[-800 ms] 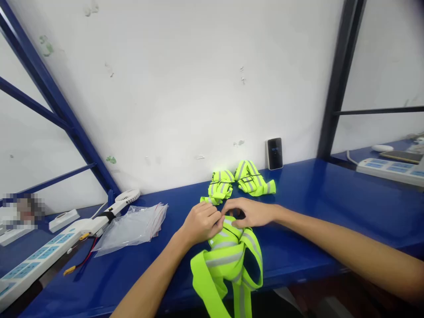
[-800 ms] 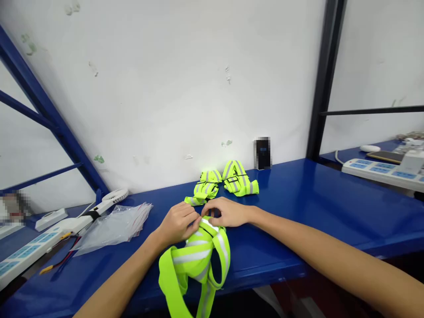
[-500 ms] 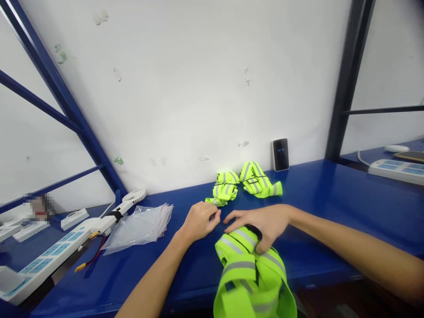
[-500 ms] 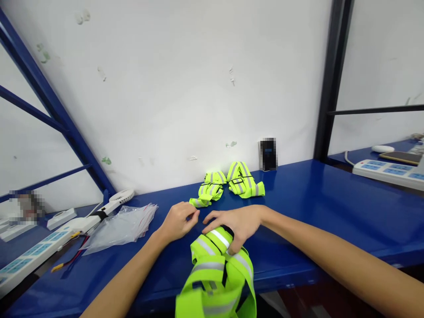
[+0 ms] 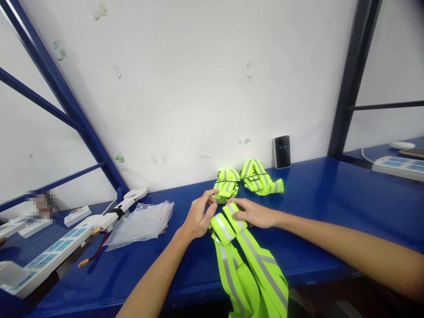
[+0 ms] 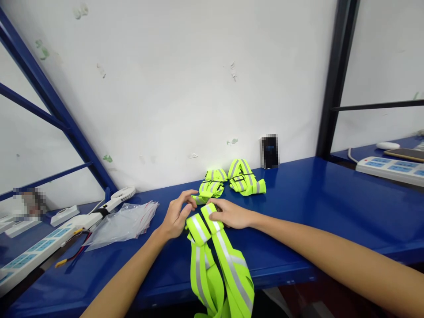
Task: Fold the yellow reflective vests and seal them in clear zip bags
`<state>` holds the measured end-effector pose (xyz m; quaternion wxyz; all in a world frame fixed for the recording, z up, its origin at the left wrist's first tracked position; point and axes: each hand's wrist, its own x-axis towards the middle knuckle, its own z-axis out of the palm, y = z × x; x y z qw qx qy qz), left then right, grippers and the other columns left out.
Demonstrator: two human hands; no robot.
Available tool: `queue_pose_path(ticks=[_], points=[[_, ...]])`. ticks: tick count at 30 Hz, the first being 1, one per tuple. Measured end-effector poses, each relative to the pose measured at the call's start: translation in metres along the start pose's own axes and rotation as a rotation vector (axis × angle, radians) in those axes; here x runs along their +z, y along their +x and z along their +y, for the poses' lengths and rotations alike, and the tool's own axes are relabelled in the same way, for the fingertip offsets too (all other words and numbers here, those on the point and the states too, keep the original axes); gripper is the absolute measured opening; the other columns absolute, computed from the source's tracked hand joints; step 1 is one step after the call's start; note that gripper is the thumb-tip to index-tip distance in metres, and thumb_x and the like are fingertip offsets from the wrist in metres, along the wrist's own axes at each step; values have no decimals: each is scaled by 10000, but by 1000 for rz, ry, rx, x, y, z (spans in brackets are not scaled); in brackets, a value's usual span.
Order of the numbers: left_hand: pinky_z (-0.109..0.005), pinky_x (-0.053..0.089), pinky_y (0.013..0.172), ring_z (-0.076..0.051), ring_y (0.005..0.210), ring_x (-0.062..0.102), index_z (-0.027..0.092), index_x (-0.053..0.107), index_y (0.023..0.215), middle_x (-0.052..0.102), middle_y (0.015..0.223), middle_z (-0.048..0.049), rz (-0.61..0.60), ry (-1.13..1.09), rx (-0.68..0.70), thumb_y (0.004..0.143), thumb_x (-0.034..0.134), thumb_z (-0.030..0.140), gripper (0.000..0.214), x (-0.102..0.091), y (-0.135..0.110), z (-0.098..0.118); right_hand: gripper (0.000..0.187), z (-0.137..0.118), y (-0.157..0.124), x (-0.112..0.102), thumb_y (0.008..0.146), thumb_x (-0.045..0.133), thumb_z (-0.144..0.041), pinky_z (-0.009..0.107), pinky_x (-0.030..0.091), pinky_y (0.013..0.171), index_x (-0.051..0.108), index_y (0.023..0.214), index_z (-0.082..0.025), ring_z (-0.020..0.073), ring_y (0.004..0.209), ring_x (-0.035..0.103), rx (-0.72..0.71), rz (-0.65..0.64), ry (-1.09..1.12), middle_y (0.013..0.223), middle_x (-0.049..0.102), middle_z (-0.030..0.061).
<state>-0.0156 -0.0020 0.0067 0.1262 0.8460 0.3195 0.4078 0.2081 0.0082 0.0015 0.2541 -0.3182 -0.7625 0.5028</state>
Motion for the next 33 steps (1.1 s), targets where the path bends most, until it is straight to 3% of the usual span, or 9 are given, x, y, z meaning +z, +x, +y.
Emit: queue_pose_path(ticks=[3, 7, 13, 17, 21, 24, 27, 30, 33], points=[[-313, 483, 819, -175, 865, 621, 188, 551, 1151, 649, 940, -68, 60, 10, 41, 954, 400, 250, 255, -1, 2, 0, 271, 11, 8, 1, 808, 541, -269, 220, 327, 401, 580, 1065, -195, 94, 430, 386, 66, 130, 192, 600, 467, -62], [-354, 490, 870, -201, 991, 605, 196, 611, 1037, 640, 1040, -107, 101, 137, 264, 905, 441, 148, 220, -2, 1, 0, 249, 20, 14, 3, 786, 593, -293, 222, 384, 456, 610, 1016, -197, 114, 524, 483, 73, 275, 473, 681, 553, -36], [-446, 515, 841, -283, 1003, 598, 180, 585, 1143, 600, 1096, -156, -32, 320, 476, 726, 573, 273, 427, 0, -3, -2, 226, 15, 13, 2, 761, 646, -275, 255, 458, 655, 611, 976, -214, 159, 743, 600, -10, 230, 661, 864, 643, -12], [-394, 514, 848, -254, 983, 624, 196, 588, 1152, 651, 1064, -129, 22, 332, 365, 768, 559, 223, 385, 5, -1, -7, 265, 11, 12, 0, 845, 559, -422, 313, 480, 765, 632, 966, -198, 206, 840, 620, -19, 184, 669, 911, 668, 38], [-326, 526, 795, -219, 906, 660, 164, 610, 1107, 698, 1013, -101, 255, 18, -37, 849, 562, 301, 296, 7, 2, -11, 537, 9, 7, -4, 907, 322, -632, 371, 484, 737, 610, 1069, -209, 241, 812, 618, -142, 43, 422, 869, 667, 57], [-302, 534, 738, -227, 870, 683, 120, 629, 1071, 721, 997, -106, 344, -288, -217, 857, 575, 400, 357, 8, 6, -13, 470, 4, -1, -9, 843, 516, -622, 331, 456, 636, 606, 1027, -198, 199, 644, 556, -231, 63, -74, 719, 609, 15], [-297, 533, 736, -228, 846, 691, 109, 645, 1052, 731, 975, -105, 330, -415, -248, 822, 623, 437, 401, 9, 7, -11, 426, -1, -6, -12, 848, 571, -548, 303, 419, 569, 582, 1062, -180, 170, 571, 492, -297, 214, -429, 677, 562, 4], [-297, 533, 740, -229, 847, 692, 113, 650, 1053, 731, 984, -109, 322, -439, -252, 808, 640, 452, 418, 11, 7, -9, 613, -4, -9, -12, 865, 589, -441, 325, 468, 616, 370, 1383, -198, 194, 691, 548, -376, 342, -499, 946, 607, 72], [-292, 532, 737, -231, 855, 691, 112, 655, 1043, 732, 981, -112, 322, -458, -249, 803, 653, 437, 404, 12, 6, -9, 793, -3, -9, -11, 827, 630, -296, 406, 500, 824, 192, 1486, -253, 259, 1005, 556, -540, 361, -550, 1306, 472, 135]])
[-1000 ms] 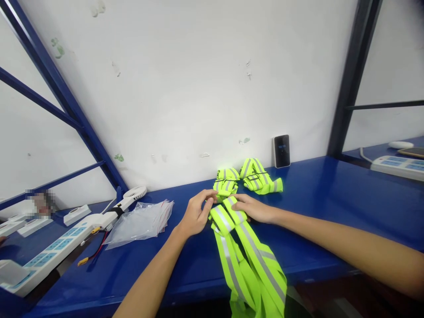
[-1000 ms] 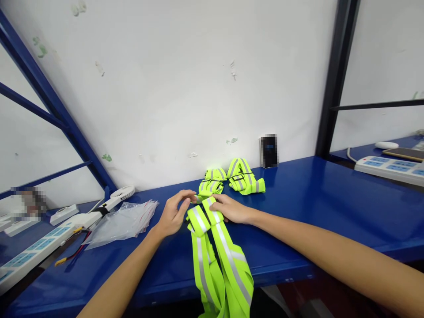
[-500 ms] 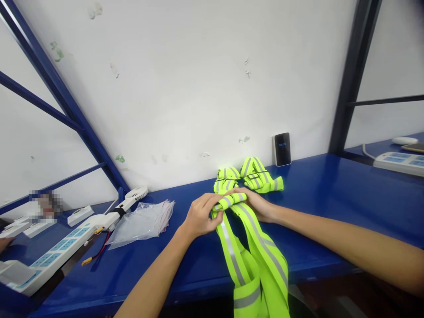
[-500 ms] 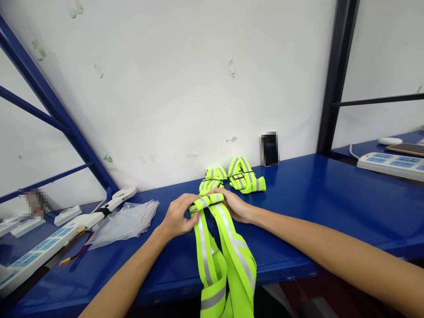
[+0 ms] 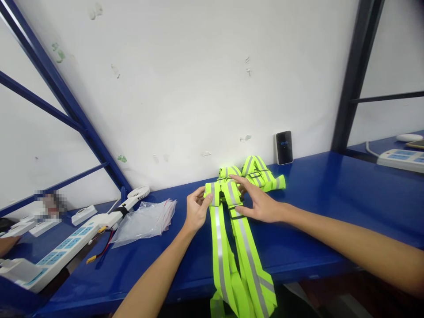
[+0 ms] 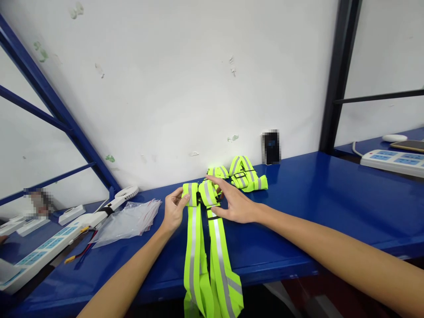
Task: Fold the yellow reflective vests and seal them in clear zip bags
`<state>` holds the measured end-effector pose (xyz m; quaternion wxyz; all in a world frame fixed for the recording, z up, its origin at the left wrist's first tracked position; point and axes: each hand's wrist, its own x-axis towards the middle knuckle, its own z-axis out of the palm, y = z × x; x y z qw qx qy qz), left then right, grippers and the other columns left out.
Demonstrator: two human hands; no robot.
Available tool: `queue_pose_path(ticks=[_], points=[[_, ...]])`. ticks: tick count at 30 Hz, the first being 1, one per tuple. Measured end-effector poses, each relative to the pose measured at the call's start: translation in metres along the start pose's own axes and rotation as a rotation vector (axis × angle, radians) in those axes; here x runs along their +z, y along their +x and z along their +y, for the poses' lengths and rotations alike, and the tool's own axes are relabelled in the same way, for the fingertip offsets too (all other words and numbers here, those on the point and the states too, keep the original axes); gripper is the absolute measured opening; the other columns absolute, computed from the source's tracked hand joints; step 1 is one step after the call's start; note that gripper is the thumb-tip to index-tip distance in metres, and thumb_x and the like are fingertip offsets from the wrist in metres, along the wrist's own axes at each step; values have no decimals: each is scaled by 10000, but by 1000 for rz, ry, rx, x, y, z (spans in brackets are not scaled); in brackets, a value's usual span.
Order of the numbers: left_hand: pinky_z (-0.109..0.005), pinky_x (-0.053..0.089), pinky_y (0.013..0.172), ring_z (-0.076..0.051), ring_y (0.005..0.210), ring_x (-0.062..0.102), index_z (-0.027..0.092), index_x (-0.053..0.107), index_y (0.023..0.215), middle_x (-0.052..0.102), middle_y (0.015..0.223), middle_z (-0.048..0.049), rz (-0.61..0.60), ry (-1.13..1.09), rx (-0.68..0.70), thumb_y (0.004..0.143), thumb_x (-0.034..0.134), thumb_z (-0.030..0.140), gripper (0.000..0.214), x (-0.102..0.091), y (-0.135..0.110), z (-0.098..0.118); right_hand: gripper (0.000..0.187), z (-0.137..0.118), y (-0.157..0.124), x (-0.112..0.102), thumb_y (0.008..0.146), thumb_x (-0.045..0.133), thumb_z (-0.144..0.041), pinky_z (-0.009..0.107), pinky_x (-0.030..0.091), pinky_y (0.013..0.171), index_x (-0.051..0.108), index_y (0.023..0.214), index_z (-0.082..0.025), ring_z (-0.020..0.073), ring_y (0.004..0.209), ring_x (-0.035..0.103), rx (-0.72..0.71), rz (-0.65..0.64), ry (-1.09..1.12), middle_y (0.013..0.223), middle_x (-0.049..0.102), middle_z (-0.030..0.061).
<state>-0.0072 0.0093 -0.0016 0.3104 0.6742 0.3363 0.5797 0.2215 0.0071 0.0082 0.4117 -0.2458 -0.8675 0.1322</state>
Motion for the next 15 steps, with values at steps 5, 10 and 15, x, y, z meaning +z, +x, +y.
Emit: queue_pose_path(ticks=[5, 10, 15], points=[[-281, 522, 715, -228, 842, 685, 116, 658, 1016, 732, 944, -103, -43, -23, 17, 790, 675, 390, 355, -3, -1, -2, 625, -1, 0, 3, 814, 561, -128, 441, 492, 919, 412, 1398, -292, 276, 1137, 517, -144, 17, -68, 1447, 286, 125], [-254, 495, 662, -201, 772, 664, 117, 656, 1032, 718, 880, -80, -37, -12, 7, 795, 667, 390, 362, -5, -2, 0, 794, 2, -1, 5, 776, 531, -36, 425, 500, 916, 274, 1489, -273, 283, 1188, 491, -184, -101, -105, 1511, 179, 146], [-192, 360, 480, -91, 457, 471, 162, 543, 1275, 572, 555, 45, -86, -24, -117, 841, 611, 441, 520, -3, 0, 0, 698, 11, 0, 6, 779, 497, -10, 425, 454, 971, 390, 1429, -241, 268, 1217, 489, -199, -101, -47, 1311, 476, 131]])
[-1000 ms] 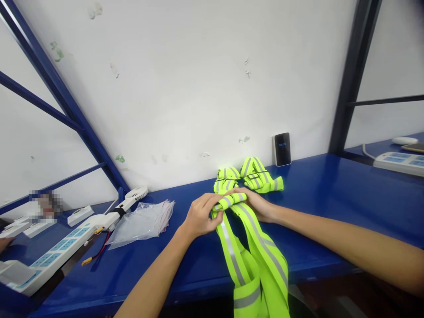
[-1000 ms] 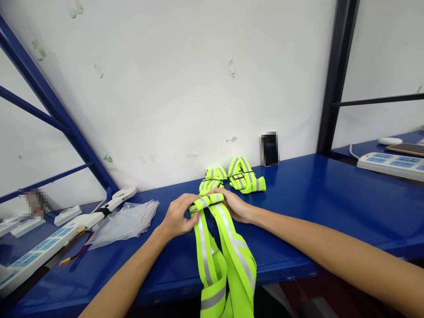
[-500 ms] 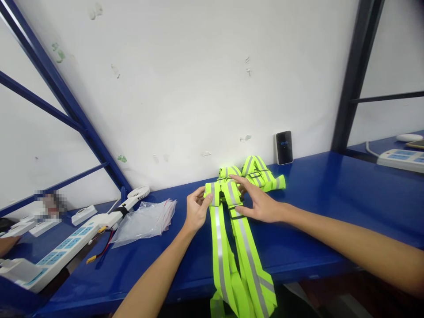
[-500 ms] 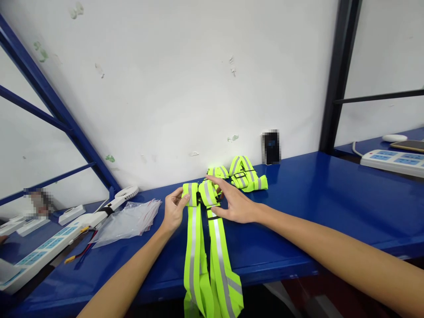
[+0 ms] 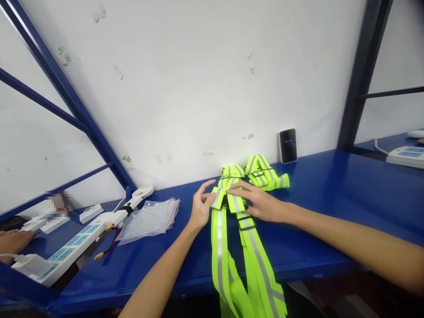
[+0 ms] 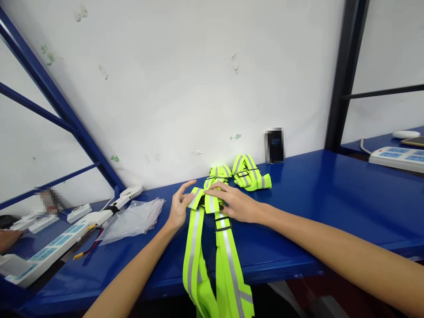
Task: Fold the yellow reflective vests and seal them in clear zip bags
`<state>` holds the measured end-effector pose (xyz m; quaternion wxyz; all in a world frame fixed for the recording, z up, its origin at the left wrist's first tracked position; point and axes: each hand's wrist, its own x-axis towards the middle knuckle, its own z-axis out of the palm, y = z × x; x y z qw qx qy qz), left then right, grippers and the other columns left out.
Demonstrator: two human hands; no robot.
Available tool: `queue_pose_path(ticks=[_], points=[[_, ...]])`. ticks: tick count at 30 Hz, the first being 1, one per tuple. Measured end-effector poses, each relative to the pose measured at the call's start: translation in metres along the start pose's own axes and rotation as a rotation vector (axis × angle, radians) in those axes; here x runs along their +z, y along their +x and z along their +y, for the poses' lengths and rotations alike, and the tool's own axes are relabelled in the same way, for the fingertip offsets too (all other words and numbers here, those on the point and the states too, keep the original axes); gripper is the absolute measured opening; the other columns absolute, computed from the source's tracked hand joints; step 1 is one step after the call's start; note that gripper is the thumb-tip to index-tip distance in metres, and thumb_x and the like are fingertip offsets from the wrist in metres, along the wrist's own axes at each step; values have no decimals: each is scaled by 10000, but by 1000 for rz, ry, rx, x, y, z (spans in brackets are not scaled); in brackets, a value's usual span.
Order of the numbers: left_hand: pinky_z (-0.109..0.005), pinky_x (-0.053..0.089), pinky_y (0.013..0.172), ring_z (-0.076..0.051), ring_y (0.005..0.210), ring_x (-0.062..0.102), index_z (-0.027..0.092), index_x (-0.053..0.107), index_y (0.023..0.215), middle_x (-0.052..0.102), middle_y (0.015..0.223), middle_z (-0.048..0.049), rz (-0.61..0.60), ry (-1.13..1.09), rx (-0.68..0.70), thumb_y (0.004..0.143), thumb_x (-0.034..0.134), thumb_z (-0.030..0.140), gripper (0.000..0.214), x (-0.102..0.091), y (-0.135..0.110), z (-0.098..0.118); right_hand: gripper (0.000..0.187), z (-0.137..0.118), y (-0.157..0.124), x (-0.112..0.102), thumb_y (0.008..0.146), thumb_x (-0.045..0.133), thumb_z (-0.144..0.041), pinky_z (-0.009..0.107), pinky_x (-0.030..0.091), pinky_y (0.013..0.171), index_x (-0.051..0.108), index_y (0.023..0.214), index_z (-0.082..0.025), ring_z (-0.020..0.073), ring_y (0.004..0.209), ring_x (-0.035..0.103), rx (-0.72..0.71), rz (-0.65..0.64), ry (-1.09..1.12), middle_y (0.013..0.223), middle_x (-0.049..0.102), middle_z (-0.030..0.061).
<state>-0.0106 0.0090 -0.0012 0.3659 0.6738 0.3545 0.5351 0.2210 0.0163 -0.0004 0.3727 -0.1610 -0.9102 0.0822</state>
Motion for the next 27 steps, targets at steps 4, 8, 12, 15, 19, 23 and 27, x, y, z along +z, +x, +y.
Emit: queue_pose_path(ticks=[4, 8, 12, 15, 19, 23, 27], points=[[-249, 469, 658, -180, 757, 621, 159, 544, 1279, 676, 962, -79, -160, -32, 13, 784, 614, 591, 661, 2, 0, -3, 245, -1, 4, 0, 903, 495, -189, 385, 497, 828, 605, 1121, -193, 240, 955, 614, 194, 228, 99, 1036, 643, 92], [-288, 479, 811, -256, 1020, 602, 172, 542, 1276, 617, 1185, -124, -214, 74, 96, 624, 809, 476, 768, 4, -2, -3, 253, -8, 10, 4, 882, 567, -423, 293, 464, 561, 566, 785, -189, 170, 599, 566, 504, 372, 345, 669, 601, 1], [-270, 470, 766, -211, 911, 594, 156, 633, 1121, 642, 1038, -88, -54, 223, 228, 691, 770, 387, 507, -1, -4, -3, 314, -12, 13, 7, 830, 633, -471, 294, 506, 595, 578, 983, -203, 197, 676, 645, 615, 391, 765, 727, 672, 4], [-260, 468, 726, -176, 810, 583, 147, 643, 1088, 645, 931, -66, -2, 281, 281, 783, 671, 355, 371, -3, -5, -4, 427, -13, 14, 10, 795, 681, -456, 310, 533, 645, 555, 1116, -204, 210, 723, 681, 692, 428, 905, 791, 715, 12], [-256, 488, 782, -191, 934, 619, 179, 581, 1204, 657, 1068, -77, 27, 169, 198, 836, 623, 326, 398, 4, -1, -4, 412, -16, 16, 12, 796, 703, -386, 299, 547, 671, 568, 1139, -201, 198, 732, 696, 695, 429, 991, 841, 744, 17], [-292, 491, 888, -227, 1048, 623, 165, 594, 1194, 657, 1166, -103, -54, -52, 97, 768, 717, 355, 482, 9, 4, -5, 268, -21, 18, 13, 828, 681, -312, 299, 561, 736, 626, 1062, -193, 186, 774, 711, 734, 326, 1220, 929, 752, 43], [-313, 524, 828, -233, 926, 675, 132, 656, 1052, 718, 1011, -102, -27, -185, -55, 766, 712, 419, 408, 11, 5, -8, 155, -22, 17, 13, 860, 637, -275, 288, 568, 723, 652, 976, -173, 178, 756, 716, 868, 260, 1382, 882, 755, 60]])
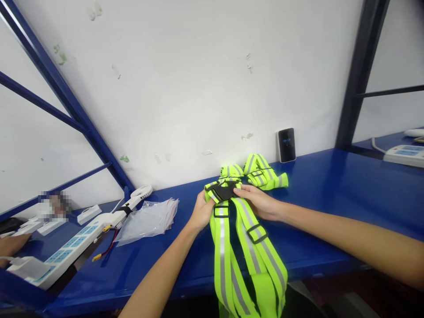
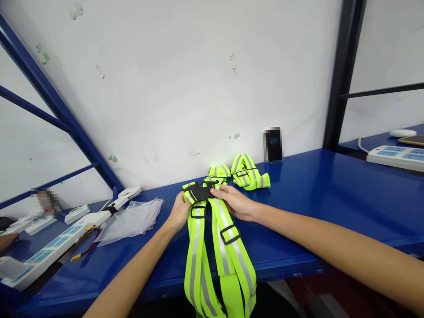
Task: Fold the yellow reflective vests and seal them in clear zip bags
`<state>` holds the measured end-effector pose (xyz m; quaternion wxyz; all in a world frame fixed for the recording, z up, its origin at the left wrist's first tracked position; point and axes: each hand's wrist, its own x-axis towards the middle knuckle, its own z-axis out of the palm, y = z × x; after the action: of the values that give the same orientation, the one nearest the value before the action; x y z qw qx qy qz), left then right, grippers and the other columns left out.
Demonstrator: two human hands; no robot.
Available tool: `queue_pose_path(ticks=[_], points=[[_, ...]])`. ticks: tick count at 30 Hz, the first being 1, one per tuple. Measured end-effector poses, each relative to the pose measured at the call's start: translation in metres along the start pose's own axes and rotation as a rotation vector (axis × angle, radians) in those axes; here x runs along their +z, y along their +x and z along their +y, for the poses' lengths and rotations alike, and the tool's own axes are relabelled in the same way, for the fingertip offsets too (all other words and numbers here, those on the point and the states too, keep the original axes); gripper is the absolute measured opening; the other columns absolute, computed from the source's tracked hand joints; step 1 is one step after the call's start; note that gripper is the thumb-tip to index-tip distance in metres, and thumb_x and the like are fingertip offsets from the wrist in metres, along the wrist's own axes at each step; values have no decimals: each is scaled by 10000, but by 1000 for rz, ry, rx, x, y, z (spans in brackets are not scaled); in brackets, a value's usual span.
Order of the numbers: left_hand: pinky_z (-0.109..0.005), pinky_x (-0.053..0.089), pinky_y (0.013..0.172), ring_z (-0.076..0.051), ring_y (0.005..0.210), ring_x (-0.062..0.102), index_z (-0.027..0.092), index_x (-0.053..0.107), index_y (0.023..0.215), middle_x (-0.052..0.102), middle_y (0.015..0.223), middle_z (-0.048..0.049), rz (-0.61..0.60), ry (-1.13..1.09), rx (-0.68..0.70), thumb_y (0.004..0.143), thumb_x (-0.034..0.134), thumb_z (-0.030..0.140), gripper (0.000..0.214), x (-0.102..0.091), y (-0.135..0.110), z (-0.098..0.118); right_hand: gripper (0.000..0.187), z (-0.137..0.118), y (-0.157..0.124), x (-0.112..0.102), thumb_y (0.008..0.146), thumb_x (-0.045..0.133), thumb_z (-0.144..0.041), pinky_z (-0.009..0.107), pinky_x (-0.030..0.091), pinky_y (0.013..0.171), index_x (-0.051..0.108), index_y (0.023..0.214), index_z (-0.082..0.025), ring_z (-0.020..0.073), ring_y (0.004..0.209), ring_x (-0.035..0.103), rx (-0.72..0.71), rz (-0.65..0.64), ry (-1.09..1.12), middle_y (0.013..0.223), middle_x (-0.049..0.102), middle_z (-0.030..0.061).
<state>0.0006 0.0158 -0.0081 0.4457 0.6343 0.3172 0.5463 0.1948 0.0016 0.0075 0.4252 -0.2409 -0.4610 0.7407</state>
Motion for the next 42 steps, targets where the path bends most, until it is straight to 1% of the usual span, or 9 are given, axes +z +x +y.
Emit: queue_pose_path(ticks=[3, 6, 10, 14, 21, 25, 28, 35, 42], points=[[-321, 547, 763, -230, 834, 698, 128, 660, 1007, 735, 892, -92, 24, -115, -106, 754, 725, 404, 381, 4, -1, -1, 167, -1, 0, -3, 828, 626, -204, 287, 564, 753, 652, 987, -164, 186, 818, 715, 0, -79, 76, 925, 753, 63], [-328, 563, 705, -225, 742, 708, 126, 646, 992, 730, 781, -74, 38, -208, -168, 718, 756, 342, 366, 8, -2, 0, 330, -3, -1, -3, 730, 625, -92, 301, 562, 777, 636, 1050, -168, 198, 861, 713, -22, -142, 113, 972, 749, 59], [-342, 575, 674, -221, 679, 708, 140, 614, 977, 725, 758, -57, 91, -254, -235, 663, 788, 321, 402, 11, -2, 5, 367, 1, 0, -2, 732, 678, -110, 322, 570, 774, 620, 1087, -182, 198, 794, 725, -44, -46, 31, 929, 756, 54], [-366, 580, 683, -226, 676, 708, 151, 604, 955, 729, 783, -57, 75, -270, -293, 651, 795, 333, 402, 13, -2, 4, 340, 9, 5, -6, 711, 753, -193, 337, 577, 718, 645, 1034, -188, 211, 743, 723, -124, 29, -86, 897, 759, 52], [-359, 566, 763, -226, 788, 707, 144, 635, 1053, 739, 919, -65, 56, -197, -200, 595, 844, 237, 511, 14, -4, -7, 292, 14, 6, -8, 706, 753, -252, 354, 560, 777, 679, 978, -178, 225, 813, 708, -223, 51, -262, 923, 754, 31], [-363, 556, 779, -227, 794, 705, 139, 663, 1020, 743, 910, -68, 21, -130, -185, 652, 815, 281, 423, 14, -5, -8, 262, 17, 3, -5, 758, 700, -268, 355, 567, 707, 670, 1011, -206, 231, 764, 706, -256, 128, -309, 862, 750, 22], [-371, 552, 797, -229, 801, 702, 134, 675, 1038, 745, 914, -73, 11, -69, -162, 676, 799, 301, 418, 15, -5, -7, 286, 20, 4, -6, 801, 655, -286, 376, 569, 671, 646, 1079, -224, 247, 744, 705, -273, 121, -352, 832, 743, 21], [-381, 515, 894, -255, 962, 667, 132, 712, 1036, 729, 1037, -88, -40, 75, 0, 714, 762, 298, 365, 16, -5, 0, 244, 16, 7, -12, 834, 609, -240, 412, 465, 955, 675, 1066, -203, 273, 1068, 618, -607, 138, -684, 1121, 698, 47], [-354, 477, 959, -235, 1026, 649, 168, 686, 1093, 707, 1113, -71, -61, 57, 4, 708, 753, 232, 396, 15, -7, -4, 291, 18, 6, -8, 815, 568, -162, 401, 462, 960, 678, 1082, -205, 262, 1073, 619, -634, 99, -686, 1134, 697, 48]])
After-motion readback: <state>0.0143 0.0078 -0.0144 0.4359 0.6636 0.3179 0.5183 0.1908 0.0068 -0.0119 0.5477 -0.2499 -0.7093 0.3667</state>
